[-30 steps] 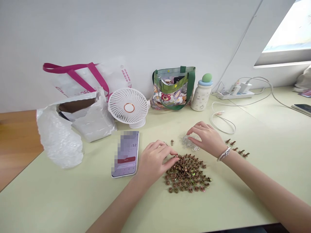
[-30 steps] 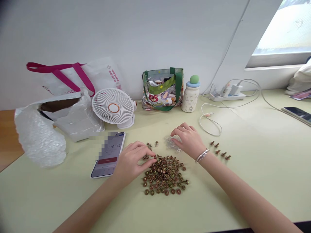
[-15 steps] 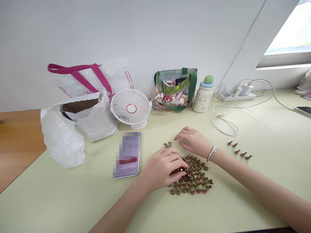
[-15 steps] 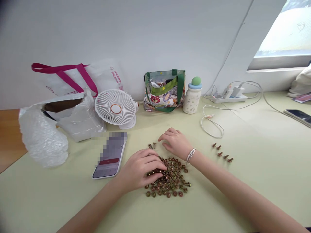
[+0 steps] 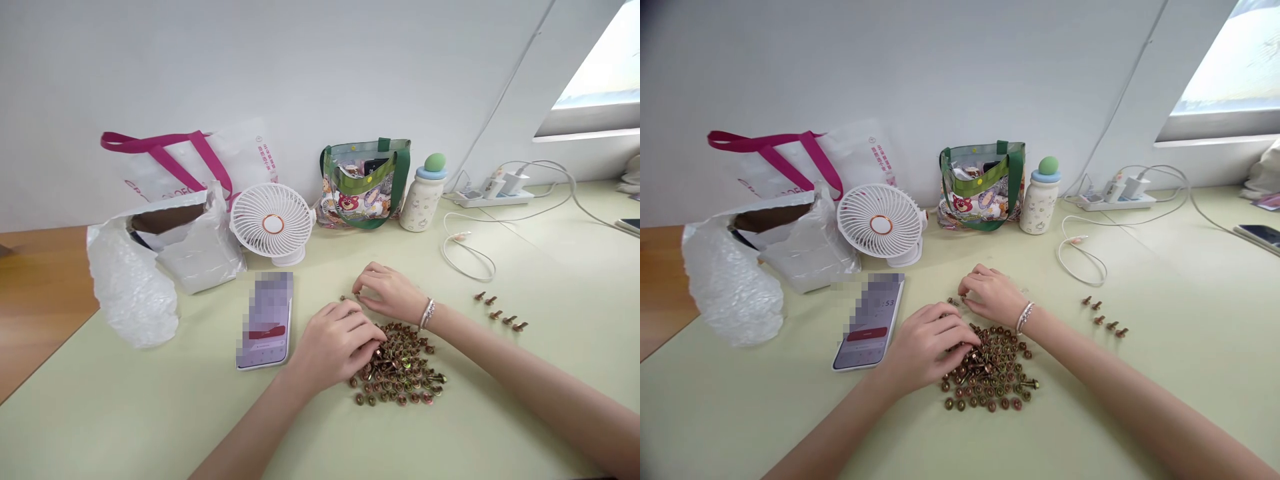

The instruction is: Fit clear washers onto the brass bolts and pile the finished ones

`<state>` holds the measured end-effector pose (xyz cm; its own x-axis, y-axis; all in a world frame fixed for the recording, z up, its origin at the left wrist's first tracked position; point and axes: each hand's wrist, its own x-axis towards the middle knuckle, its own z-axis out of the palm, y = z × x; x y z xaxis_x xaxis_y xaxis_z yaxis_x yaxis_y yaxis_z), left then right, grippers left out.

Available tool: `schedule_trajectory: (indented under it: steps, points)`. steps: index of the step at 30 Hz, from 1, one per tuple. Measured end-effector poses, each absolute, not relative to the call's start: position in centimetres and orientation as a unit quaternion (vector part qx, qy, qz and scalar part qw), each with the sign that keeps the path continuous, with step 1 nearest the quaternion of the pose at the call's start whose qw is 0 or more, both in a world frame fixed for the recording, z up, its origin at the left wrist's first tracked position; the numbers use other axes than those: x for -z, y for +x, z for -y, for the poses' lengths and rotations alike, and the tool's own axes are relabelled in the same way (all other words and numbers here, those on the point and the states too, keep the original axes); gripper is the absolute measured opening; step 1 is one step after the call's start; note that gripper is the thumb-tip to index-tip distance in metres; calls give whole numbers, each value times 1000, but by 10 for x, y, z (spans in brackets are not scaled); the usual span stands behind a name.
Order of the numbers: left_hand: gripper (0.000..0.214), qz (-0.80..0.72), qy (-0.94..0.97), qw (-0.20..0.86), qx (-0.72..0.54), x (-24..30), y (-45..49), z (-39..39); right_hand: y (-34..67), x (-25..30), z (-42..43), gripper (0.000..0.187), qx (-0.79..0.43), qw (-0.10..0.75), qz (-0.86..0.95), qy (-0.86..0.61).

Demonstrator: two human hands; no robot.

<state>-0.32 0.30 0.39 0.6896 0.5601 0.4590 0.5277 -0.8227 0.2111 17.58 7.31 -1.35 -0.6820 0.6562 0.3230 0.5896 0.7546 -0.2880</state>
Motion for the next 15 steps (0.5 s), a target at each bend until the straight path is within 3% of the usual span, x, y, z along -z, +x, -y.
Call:
schedule_trajectory:
  steps: [8,15]
  points:
    - [15,-391,856,0,-339,-5,-4,-3,188,3,-32,15,-266,365,812,-371]
    - [12,-455,816,42,-354,-7,-3,-2,183,-2,-16,11,-427,380,747,-339]
